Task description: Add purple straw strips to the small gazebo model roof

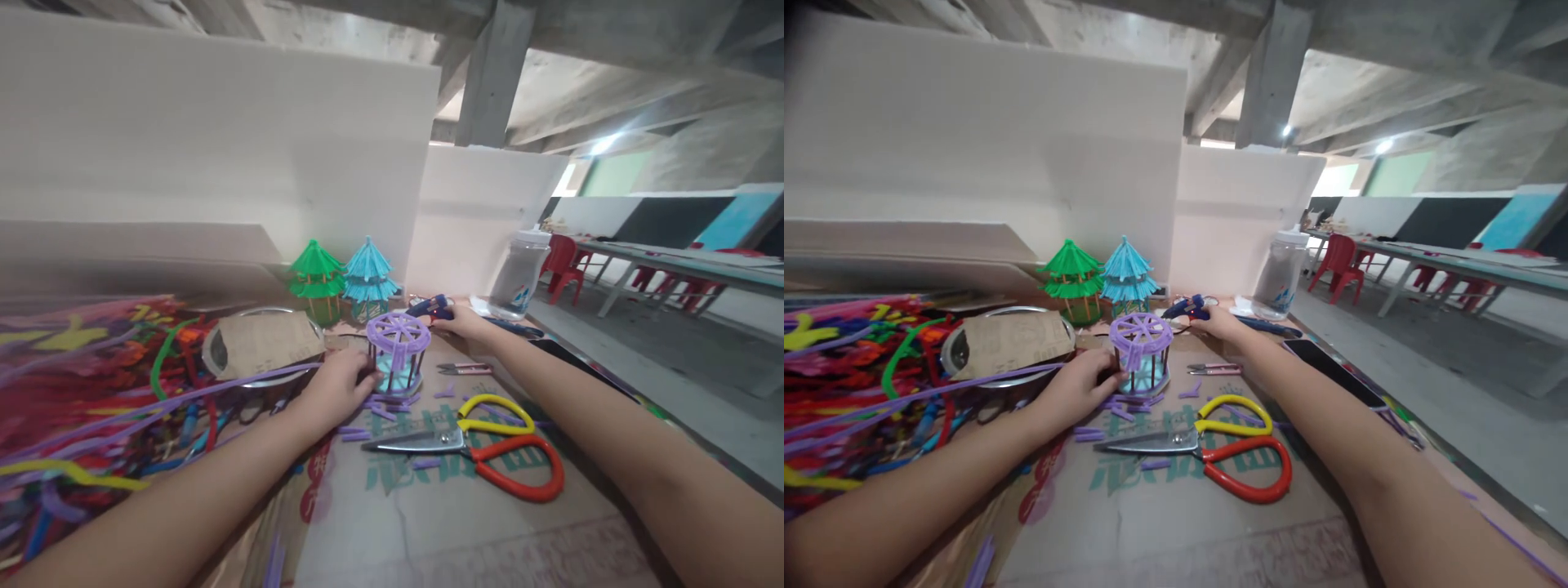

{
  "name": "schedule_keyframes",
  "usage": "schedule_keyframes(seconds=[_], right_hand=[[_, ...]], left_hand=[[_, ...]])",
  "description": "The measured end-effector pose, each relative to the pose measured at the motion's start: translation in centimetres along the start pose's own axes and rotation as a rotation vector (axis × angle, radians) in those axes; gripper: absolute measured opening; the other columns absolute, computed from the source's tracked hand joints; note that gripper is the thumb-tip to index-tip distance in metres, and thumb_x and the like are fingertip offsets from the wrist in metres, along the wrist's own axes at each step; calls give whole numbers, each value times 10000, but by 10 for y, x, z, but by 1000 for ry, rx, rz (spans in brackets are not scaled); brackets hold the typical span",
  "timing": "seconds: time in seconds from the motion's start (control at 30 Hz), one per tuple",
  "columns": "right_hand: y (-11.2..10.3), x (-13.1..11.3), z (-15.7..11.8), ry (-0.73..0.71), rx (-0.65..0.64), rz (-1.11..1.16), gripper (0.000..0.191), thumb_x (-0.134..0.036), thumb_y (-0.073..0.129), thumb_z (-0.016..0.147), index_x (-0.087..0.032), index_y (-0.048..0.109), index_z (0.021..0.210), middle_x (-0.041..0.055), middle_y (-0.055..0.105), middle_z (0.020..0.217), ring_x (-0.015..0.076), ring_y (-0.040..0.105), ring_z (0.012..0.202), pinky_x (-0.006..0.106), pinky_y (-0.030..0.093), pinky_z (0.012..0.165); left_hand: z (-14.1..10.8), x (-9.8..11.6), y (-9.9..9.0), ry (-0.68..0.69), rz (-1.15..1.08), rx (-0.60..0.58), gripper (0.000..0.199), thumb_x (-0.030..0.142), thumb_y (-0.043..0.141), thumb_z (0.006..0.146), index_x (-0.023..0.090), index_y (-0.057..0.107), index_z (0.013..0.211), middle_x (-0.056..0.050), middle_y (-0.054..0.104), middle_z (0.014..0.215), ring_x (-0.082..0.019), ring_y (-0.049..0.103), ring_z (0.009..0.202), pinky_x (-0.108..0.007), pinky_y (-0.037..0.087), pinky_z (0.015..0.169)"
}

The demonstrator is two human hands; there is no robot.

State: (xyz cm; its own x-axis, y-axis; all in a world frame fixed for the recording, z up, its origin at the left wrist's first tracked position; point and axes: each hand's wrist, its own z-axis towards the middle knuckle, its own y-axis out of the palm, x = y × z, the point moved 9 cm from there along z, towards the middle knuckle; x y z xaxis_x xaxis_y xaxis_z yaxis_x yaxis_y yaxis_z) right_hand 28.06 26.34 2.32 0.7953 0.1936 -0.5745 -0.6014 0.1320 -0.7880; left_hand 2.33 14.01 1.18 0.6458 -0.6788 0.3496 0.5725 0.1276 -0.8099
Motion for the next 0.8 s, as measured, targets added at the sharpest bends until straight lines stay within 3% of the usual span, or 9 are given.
schedule_keyframes(seconds=[0.13, 0.43, 0.8], right_hand=[[-2, 2, -2, -7, 0, -11, 326, -353, 793, 684, -129, 694, 900, 89, 732, 837, 241, 645, 808, 311, 486, 733], [-7, -9, -8, -86, -8, -45, 332, -334, 771, 714, -136, 691, 969, 77, 737, 876, 237, 638, 820, 315, 482, 746], [-21, -28, -32, -84, -77, -317, 386, -386, 692, 790, -156, 678, 1100, 108, 731, 1017, 236, 651, 869, 298, 464, 753]], left_hand=[[1, 1, 1, -6, 18, -24, 222, 321, 519, 913, 163, 601, 781, -79, 653, 849, -219, 595, 835, -325, 437, 757], [1, 0, 3, -10, 34, -40, 254, 338, 491, 922, 154, 615, 800, -86, 651, 859, -232, 591, 848, -338, 433, 768], [1, 1, 3, -3, 18, -28, 226, 318, 496, 916, 156, 611, 808, -89, 644, 871, -227, 592, 855, -331, 435, 774]])
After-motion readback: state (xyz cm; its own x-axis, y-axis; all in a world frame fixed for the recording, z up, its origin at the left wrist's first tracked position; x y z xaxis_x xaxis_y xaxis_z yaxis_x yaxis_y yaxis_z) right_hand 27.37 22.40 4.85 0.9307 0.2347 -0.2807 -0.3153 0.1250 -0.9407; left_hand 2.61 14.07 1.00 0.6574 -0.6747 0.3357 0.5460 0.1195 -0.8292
